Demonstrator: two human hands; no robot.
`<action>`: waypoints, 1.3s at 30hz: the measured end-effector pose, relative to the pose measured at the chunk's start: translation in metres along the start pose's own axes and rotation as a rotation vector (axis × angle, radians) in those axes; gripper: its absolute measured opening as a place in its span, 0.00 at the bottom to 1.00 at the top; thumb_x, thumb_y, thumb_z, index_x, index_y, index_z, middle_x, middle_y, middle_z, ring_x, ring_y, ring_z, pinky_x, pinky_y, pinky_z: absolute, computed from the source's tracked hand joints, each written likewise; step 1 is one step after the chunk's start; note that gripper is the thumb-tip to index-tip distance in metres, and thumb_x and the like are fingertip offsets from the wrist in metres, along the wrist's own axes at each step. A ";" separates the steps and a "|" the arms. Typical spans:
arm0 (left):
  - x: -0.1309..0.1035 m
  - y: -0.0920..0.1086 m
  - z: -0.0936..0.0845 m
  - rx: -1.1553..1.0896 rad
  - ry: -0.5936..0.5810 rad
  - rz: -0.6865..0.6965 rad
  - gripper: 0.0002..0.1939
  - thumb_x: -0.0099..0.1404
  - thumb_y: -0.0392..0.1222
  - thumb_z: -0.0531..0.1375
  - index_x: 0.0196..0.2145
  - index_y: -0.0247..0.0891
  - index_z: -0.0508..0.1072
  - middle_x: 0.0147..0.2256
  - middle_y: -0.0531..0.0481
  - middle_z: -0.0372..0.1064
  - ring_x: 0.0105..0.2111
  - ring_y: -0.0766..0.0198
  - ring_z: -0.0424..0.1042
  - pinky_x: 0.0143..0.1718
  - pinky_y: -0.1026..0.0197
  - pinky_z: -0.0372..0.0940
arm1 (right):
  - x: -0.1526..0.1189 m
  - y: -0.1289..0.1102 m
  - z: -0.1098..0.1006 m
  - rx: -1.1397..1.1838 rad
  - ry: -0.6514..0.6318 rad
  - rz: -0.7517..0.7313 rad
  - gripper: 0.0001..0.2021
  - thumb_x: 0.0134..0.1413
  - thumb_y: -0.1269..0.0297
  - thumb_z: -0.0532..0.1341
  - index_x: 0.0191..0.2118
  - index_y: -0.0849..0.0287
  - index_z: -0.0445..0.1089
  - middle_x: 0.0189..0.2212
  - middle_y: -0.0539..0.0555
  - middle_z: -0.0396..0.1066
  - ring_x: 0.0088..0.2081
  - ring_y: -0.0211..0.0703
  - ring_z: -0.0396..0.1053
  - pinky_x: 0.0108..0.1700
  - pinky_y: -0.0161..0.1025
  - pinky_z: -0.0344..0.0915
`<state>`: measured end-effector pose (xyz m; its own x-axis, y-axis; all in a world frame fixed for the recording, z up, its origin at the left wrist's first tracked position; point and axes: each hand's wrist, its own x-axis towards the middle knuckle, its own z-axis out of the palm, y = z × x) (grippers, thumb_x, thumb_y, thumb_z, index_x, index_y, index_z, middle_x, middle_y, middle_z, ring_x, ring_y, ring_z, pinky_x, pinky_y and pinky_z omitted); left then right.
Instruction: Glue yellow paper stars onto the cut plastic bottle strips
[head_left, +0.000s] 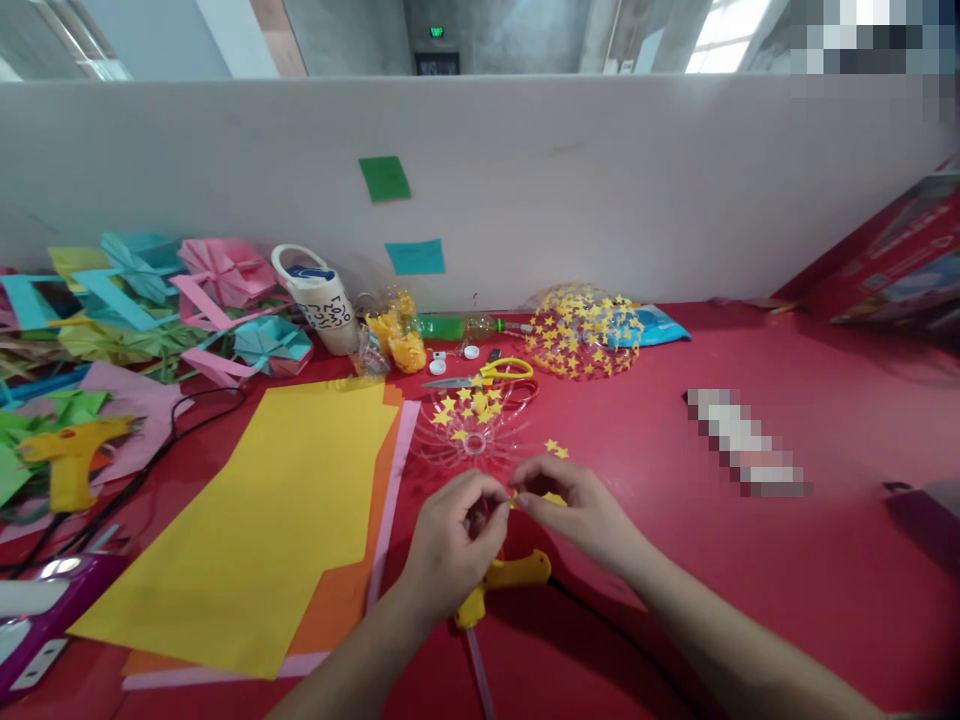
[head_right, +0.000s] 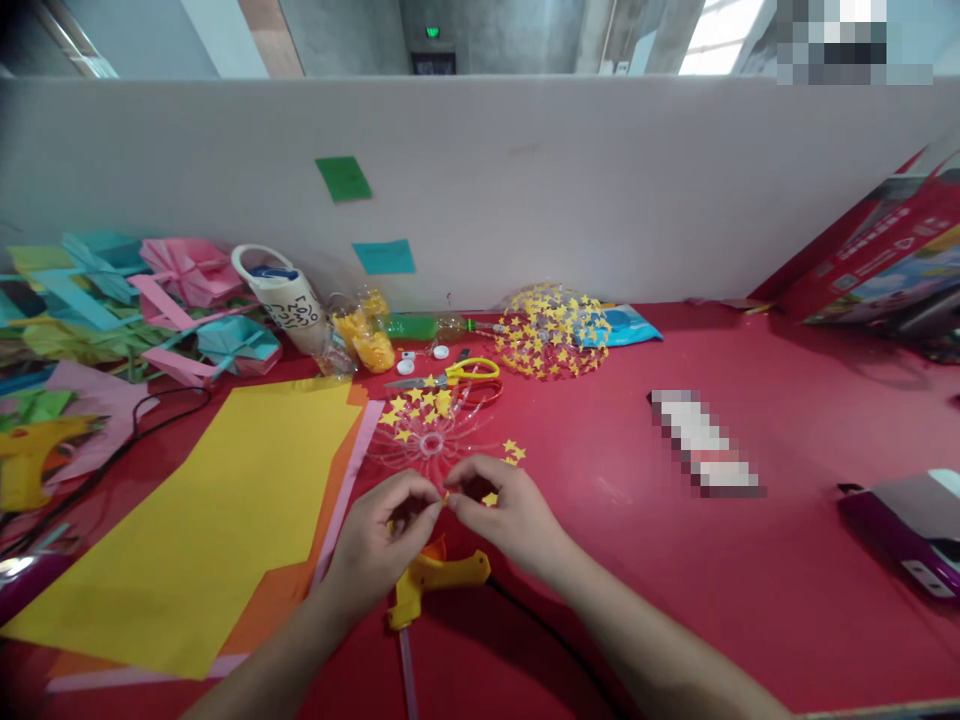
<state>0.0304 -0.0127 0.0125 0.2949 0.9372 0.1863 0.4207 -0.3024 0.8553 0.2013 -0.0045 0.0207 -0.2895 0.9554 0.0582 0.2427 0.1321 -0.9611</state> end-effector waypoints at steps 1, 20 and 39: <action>0.000 0.000 0.000 -0.002 0.001 -0.005 0.04 0.61 0.35 0.54 0.29 0.39 0.67 0.24 0.54 0.62 0.23 0.68 0.60 0.25 0.66 0.56 | 0.000 -0.001 -0.001 -0.013 -0.006 0.015 0.02 0.50 0.70 0.58 0.31 0.59 0.68 0.26 0.48 0.68 0.30 0.36 0.65 0.34 0.33 0.62; 0.002 0.003 -0.007 -0.033 0.090 0.060 0.06 0.63 0.37 0.54 0.27 0.39 0.66 0.25 0.53 0.63 0.25 0.68 0.61 0.26 0.65 0.58 | -0.006 -0.007 0.005 -0.216 0.087 -0.173 0.05 0.55 0.70 0.55 0.31 0.58 0.67 0.26 0.49 0.68 0.29 0.36 0.65 0.33 0.32 0.61; 0.026 -0.037 -0.062 -0.105 0.630 -0.067 0.05 0.58 0.41 0.60 0.30 0.37 0.70 0.21 0.56 0.64 0.18 0.72 0.60 0.21 0.69 0.60 | -0.022 0.003 0.021 -0.677 -0.437 -0.065 0.23 0.37 0.75 0.55 0.45 0.60 0.65 0.43 0.56 0.64 0.36 0.43 0.66 0.36 0.37 0.61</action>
<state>-0.0304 0.0340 0.0160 -0.3035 0.8856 0.3515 0.3250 -0.2506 0.9119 0.1887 -0.0308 0.0112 -0.6242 0.7690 -0.1375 0.6804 0.4487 -0.5794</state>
